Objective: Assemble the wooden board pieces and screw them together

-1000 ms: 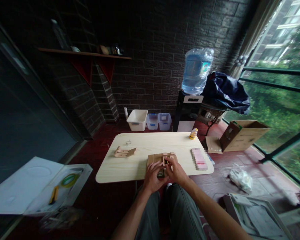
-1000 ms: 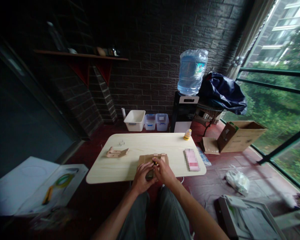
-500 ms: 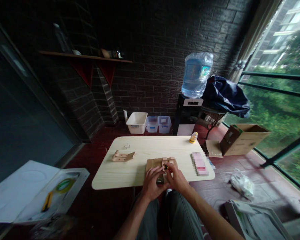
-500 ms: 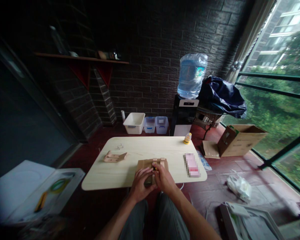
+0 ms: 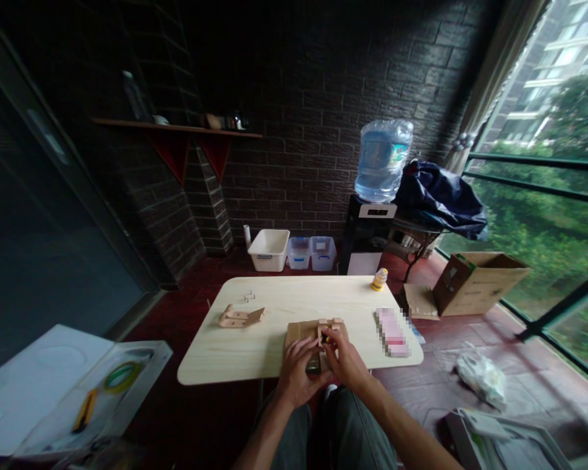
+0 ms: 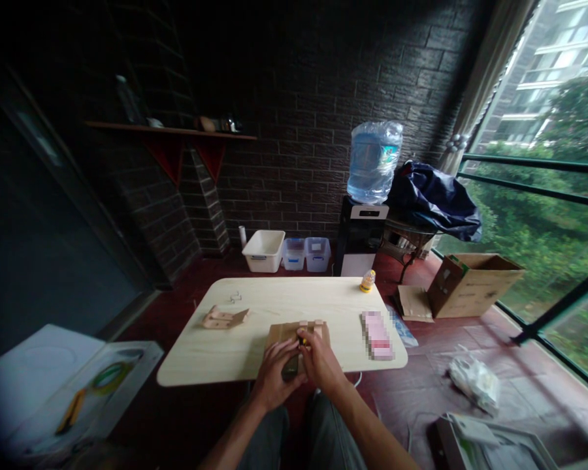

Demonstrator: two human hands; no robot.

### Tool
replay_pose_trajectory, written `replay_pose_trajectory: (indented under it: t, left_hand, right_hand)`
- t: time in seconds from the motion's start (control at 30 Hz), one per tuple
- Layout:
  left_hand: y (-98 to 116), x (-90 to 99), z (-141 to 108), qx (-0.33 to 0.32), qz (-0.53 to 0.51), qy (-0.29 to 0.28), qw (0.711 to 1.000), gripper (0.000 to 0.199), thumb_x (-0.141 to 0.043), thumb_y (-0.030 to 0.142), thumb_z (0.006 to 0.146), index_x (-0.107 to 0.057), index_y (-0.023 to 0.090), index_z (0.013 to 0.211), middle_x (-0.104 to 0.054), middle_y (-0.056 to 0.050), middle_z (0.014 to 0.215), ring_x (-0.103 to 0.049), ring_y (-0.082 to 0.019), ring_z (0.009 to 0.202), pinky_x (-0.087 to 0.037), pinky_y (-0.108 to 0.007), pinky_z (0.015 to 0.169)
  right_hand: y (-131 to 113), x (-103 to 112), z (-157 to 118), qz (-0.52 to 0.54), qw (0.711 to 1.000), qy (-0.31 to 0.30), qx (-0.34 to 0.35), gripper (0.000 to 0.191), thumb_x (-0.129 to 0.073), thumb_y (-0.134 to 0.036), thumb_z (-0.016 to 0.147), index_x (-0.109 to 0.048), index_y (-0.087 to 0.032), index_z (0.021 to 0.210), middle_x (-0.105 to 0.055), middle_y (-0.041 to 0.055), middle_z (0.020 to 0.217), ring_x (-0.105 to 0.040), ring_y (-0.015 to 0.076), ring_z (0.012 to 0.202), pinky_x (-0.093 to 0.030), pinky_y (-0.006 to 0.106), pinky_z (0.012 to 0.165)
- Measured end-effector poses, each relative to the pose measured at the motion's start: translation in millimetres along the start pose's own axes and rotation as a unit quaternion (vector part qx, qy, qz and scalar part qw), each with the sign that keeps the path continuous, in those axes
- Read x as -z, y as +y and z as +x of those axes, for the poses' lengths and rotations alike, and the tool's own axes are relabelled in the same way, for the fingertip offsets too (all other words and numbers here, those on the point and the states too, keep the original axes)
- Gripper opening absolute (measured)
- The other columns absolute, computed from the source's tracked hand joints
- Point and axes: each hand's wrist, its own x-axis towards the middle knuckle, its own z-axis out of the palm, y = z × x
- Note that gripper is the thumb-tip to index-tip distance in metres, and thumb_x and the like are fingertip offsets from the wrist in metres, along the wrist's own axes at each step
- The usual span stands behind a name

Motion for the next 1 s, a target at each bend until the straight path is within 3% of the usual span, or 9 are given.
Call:
replay_pose_trajectory:
  t: [0.33,0.77,1.0]
  left_hand:
    - [1.4,-1.4,0.9,-0.009,0.013,0.012,1.000,0.056,-0.070,0.056,0.084,-0.063,0.031,0.133,-0.065,-0.009,0.139,-0.057,-0.033,0.133,-0.045,-0.060,0.112]
    - [-5.7,-7.9,6.4,-0.005,0.004,0.000,1.000,0.057,-0.071,0.059,0.083,-0.063,0.032,0.133,-0.064,-0.007,0.141,-0.055,-0.032,0.135,-0.042,-0.058,0.115]
    - [-3.7,-6.3,4.1,0.000,0.004,0.010,1.000,0.062,-0.072,0.060,0.081,-0.060,0.030,0.134,-0.064,-0.009,0.140,-0.056,-0.032,0.134,-0.043,-0.059,0.115]
  right_hand:
    - [-5.2,3.6,1.6,0.010,1.000,-0.011,0.006,0.048,-0.050,-0.021,0.099,-0.043,-0.026,0.146,-0.065,0.0130,0.128,-0.069,0.0226,0.103,-0.060,0.045,0.091]
    - [16.0,-5.0,0.0,0.024,1.000,-0.010,-0.011,0.048,-0.048,-0.019,0.100,-0.044,-0.027,0.146,-0.062,0.0119,0.135,-0.065,0.0231,0.119,-0.059,0.045,0.096]
    - [8.5,-3.7,-0.4,0.012,1.000,0.008,-0.014,0.049,-0.051,-0.020,0.097,-0.045,-0.028,0.145,-0.065,0.0115,0.128,-0.069,0.0220,0.105,-0.061,0.043,0.092]
